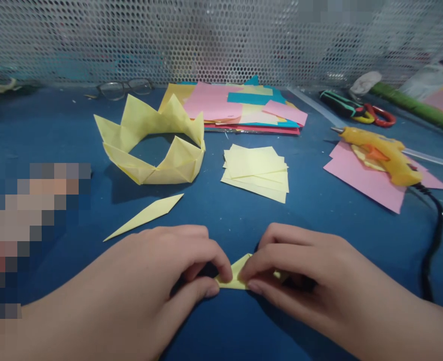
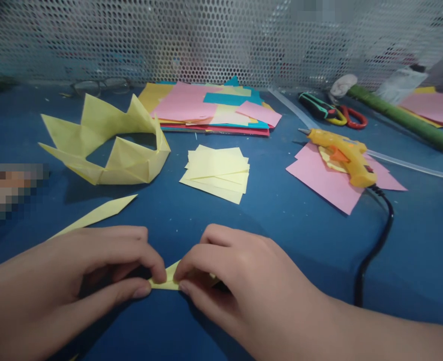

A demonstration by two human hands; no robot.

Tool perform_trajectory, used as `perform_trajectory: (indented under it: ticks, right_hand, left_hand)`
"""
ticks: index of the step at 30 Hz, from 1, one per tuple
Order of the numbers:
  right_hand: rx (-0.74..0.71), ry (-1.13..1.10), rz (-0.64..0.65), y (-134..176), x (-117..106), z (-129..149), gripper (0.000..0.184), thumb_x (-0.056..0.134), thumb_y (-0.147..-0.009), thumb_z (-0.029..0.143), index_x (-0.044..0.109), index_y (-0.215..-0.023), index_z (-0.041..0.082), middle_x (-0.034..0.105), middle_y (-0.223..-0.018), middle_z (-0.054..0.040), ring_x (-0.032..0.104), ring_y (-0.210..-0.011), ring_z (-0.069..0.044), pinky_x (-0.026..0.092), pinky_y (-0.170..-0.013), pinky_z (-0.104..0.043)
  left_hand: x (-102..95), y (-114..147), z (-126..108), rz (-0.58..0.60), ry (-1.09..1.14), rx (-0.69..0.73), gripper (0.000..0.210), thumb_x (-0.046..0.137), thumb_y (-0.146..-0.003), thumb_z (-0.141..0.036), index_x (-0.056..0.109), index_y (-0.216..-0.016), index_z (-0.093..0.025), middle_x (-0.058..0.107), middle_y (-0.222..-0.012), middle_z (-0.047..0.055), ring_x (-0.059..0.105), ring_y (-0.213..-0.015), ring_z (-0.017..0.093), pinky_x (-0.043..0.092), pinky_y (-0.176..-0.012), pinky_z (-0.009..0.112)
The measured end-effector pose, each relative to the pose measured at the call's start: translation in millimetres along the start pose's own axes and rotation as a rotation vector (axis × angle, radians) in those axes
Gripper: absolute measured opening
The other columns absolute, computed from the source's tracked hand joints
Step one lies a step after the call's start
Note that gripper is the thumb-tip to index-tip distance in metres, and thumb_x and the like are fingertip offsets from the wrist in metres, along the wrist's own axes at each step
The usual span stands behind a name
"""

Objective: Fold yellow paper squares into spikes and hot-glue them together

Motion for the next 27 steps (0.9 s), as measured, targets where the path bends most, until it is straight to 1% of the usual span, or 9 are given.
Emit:
perform_trajectory:
  ticks: [3, 6, 8, 11, 13, 15, 18, 21, 27]
  right_hand:
    - [-0.001, 0.006, 0.001, -1.8, -2.4, 3.3, 0.015, 0.063, -0.087, 0.012, 0.069, -0.090, 0.026, 0.060, -0.078, 0.0055, 0.058, -0.070, -0.005, 0.041, -0.057, -0.013]
    - [0.002, 0.039, 0.020, -2.6, -2.2, 5.1, 0.013, 0.062, -0.087, 0.013, 0.069, -0.088, 0.024, 0.059, -0.077, 0.0049, 0.057, -0.068, -0.006, 0.043, -0.058, -0.015]
    - [0.012, 0.061, 0.016, -2.5, -2.3, 4.5, 0.014, 0.062, -0.088, 0.015, 0.068, -0.096, 0.025, 0.060, -0.085, 0.0035, 0.058, -0.070, -0.007, 0.045, -0.060, -0.017]
    - [0.022, 0.077, 0.000, -1.9, -2.1, 2.8, 0.026, 0.062, -0.088, 0.019, 0.064, -0.113, 0.026, 0.060, -0.102, 0.0007, 0.061, -0.077, -0.010, 0.049, -0.066, -0.020]
    - [0.031, 0.085, 0.005, -1.3, -0.7, 1.0, 0.025, 0.060, -0.090, 0.020, 0.063, -0.114, 0.026, 0.059, -0.106, 0.0001, 0.061, -0.080, -0.011, 0.050, -0.069, -0.023]
    - [0.044, 0.089, 0.014, -0.6, 0.5, -1.0, 0.019, 0.059, -0.091, 0.020, 0.063, -0.108, 0.027, 0.059, -0.107, 0.0005, 0.061, -0.080, -0.011, 0.050, -0.071, -0.024]
    - [0.049, 0.083, 0.026, -0.5, 1.2, -2.0, 0.013, 0.059, -0.091, 0.021, 0.063, -0.101, 0.027, 0.058, -0.105, 0.0016, 0.060, -0.077, -0.011, 0.049, -0.068, -0.024]
    - [0.033, 0.075, 0.029, -1.7, 1.2, 0.1, 0.012, 0.059, -0.090, 0.020, 0.061, -0.100, 0.027, 0.059, -0.102, 0.0021, 0.059, -0.079, -0.011, 0.048, -0.067, -0.023]
    - [-0.006, 0.066, -0.004, -3.9, -0.9, 7.3, 0.013, 0.061, -0.087, 0.015, 0.060, -0.095, 0.025, 0.062, -0.087, 0.0051, 0.058, -0.076, -0.008, 0.042, -0.060, -0.018]
  left_hand:
    - [-1.7, 0.1, -0.6, -0.011, -0.024, -0.003, 0.021, 0.054, -0.087, -0.024, 0.064, -0.087, -0.042, 0.055, -0.062, -0.013, 0.054, -0.057, 0.007, 0.045, -0.067, 0.017]
    - [-0.6, -1.6, -2.8, -0.005, -0.028, 0.015, 0.018, 0.054, -0.088, -0.025, 0.065, -0.082, -0.039, 0.056, -0.066, -0.012, 0.054, -0.058, 0.006, 0.040, -0.056, 0.017]
    - [0.5, -3.0, -3.7, 0.005, -0.009, 0.027, 0.020, 0.050, -0.091, -0.026, 0.064, -0.082, -0.037, 0.060, -0.074, -0.011, 0.057, -0.064, 0.006, 0.040, -0.058, 0.017]
    - [3.5, -3.9, -4.7, 0.035, -0.028, 0.042, 0.021, 0.045, -0.094, -0.026, 0.061, -0.084, -0.034, 0.062, -0.079, -0.010, 0.059, -0.068, 0.006, 0.041, -0.061, 0.018]
    - [2.5, -3.2, -6.3, 0.018, -0.050, 0.061, 0.017, 0.045, -0.093, -0.025, 0.058, -0.086, -0.032, 0.062, -0.078, -0.010, 0.058, -0.066, 0.007, 0.039, -0.057, 0.019]
    - [1.0, -1.8, -6.6, -0.005, -0.058, 0.061, 0.013, 0.046, -0.093, -0.026, 0.055, -0.086, -0.031, 0.063, -0.075, -0.010, 0.058, -0.064, 0.008, 0.038, -0.054, 0.019]
    - [0.7, -0.1, -4.2, -0.011, -0.059, 0.027, 0.011, 0.046, -0.093, -0.030, 0.055, -0.086, -0.031, 0.063, -0.074, -0.011, 0.057, -0.061, 0.008, 0.038, -0.054, 0.020]
    - [1.3, -0.1, -1.6, -0.001, -0.057, -0.003, 0.012, 0.048, -0.092, -0.031, 0.055, -0.083, -0.030, 0.062, -0.073, -0.011, 0.056, -0.060, 0.008, 0.038, -0.053, 0.019]
    - [1.7, -0.9, -6.7, -0.033, -0.064, 0.072, 0.011, 0.048, -0.091, -0.026, 0.054, -0.084, -0.030, 0.061, -0.072, -0.012, 0.056, -0.059, 0.006, 0.037, -0.052, 0.017]
Point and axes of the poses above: each hand's wrist, its own y-axis away from the middle knuckle, its own x-axis out of the palm, z = x × y, the point moved 9 cm from there along -y, towards the middle knuckle
